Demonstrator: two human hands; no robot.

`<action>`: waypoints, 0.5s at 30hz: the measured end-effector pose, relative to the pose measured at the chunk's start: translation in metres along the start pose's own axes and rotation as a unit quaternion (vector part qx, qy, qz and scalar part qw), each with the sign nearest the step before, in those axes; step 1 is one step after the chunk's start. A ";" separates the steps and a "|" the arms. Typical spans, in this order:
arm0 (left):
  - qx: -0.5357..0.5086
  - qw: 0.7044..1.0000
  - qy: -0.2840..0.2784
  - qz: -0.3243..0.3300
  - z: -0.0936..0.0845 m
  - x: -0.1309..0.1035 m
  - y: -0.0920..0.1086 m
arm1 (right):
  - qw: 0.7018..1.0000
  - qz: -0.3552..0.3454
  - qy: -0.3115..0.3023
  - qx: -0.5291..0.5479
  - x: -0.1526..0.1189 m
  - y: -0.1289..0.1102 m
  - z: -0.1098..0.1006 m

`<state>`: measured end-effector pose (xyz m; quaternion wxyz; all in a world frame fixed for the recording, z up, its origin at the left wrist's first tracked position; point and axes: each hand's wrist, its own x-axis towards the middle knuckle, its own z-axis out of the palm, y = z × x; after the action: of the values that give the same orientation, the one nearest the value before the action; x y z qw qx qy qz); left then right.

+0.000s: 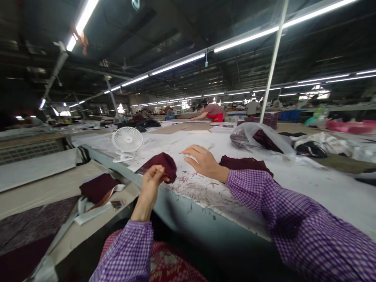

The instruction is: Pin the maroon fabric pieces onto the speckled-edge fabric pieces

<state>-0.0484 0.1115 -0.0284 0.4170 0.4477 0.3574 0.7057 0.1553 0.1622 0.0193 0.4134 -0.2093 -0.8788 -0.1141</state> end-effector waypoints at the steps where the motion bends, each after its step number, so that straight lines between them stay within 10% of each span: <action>1: 0.067 0.997 -0.038 -0.002 0.007 -0.002 -0.005 | 1.000 -0.020 0.012 -0.001 0.001 -0.003 -0.006; 5: 0.234 0.967 -0.093 -0.024 0.022 -0.001 -0.024 | 0.996 -0.071 -0.058 -0.014 -0.005 -0.007 -0.013; 15: 0.141 0.987 -0.015 -0.074 0.020 0.003 -0.033 | 0.954 -0.080 -0.280 -0.074 -0.036 0.028 0.026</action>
<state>-0.0217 0.1302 -0.0491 0.4059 0.4846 0.4797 0.6085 0.1710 0.1865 -0.0244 0.1232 -0.1925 -0.9622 -0.1483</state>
